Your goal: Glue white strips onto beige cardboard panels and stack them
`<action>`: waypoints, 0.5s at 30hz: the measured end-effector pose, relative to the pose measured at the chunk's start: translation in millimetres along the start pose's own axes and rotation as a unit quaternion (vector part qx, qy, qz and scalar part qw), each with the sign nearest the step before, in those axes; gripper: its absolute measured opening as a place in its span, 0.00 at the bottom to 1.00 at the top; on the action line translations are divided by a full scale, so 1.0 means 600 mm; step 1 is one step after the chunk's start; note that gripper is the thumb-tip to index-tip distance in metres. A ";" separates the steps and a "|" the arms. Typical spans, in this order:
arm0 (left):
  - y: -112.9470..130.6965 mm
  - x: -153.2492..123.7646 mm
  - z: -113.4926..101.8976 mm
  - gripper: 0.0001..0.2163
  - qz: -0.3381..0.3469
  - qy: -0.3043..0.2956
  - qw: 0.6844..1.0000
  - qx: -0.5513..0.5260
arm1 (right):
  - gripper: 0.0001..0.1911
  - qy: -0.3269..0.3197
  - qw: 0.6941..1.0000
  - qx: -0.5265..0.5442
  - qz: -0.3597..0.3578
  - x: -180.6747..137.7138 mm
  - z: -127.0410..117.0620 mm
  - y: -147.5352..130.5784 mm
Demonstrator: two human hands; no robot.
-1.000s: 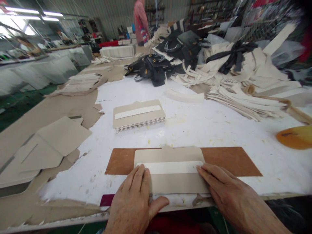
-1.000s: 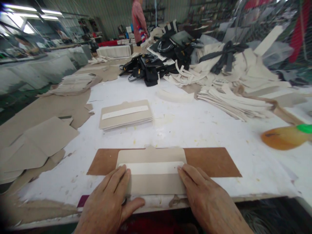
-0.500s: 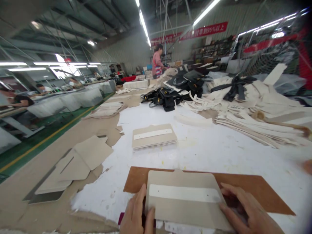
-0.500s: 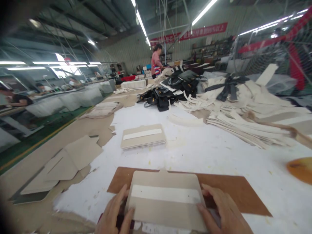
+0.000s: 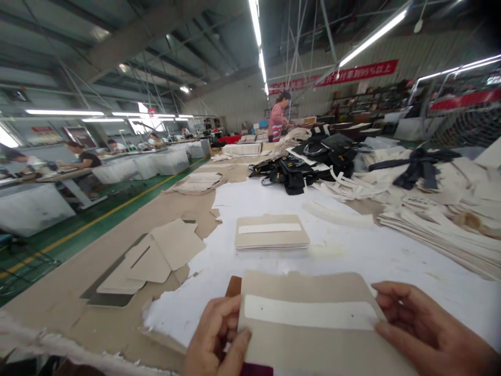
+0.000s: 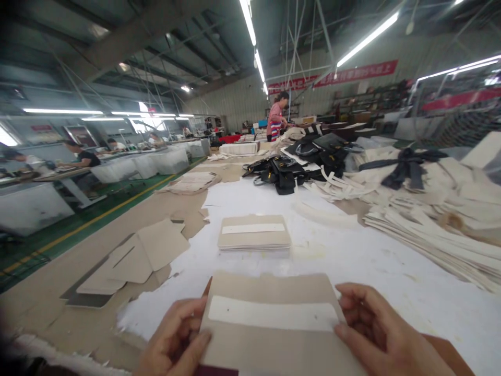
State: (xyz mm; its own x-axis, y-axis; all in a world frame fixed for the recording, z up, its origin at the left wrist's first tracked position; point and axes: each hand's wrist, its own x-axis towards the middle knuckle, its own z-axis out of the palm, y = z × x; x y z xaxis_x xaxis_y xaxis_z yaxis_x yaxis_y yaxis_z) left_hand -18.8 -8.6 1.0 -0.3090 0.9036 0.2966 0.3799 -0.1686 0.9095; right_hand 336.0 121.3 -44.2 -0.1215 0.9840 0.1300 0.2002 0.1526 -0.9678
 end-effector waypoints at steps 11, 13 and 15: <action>-0.030 0.319 0.007 0.10 -0.034 0.033 0.973 0.224 | 0.24 0.009 0.995 -0.087 -0.056 0.324 0.147 -0.108; -0.043 0.328 0.013 0.10 -0.031 0.034 0.964 0.261 | 0.21 0.014 0.991 -0.116 -0.059 0.341 0.159 -0.106; -0.049 0.314 0.008 0.13 -0.019 0.031 0.952 0.304 | 0.19 0.017 0.988 -0.140 -0.069 0.336 0.158 -0.109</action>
State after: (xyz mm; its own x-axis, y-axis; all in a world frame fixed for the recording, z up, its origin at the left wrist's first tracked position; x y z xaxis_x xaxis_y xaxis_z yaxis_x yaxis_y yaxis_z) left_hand -83.7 168.3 28.6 -0.3759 0.8763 0.3014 0.7967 0.1395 0.5881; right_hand 206.0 300.7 25.0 -0.1345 0.9539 0.2681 0.4464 0.2999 -0.8431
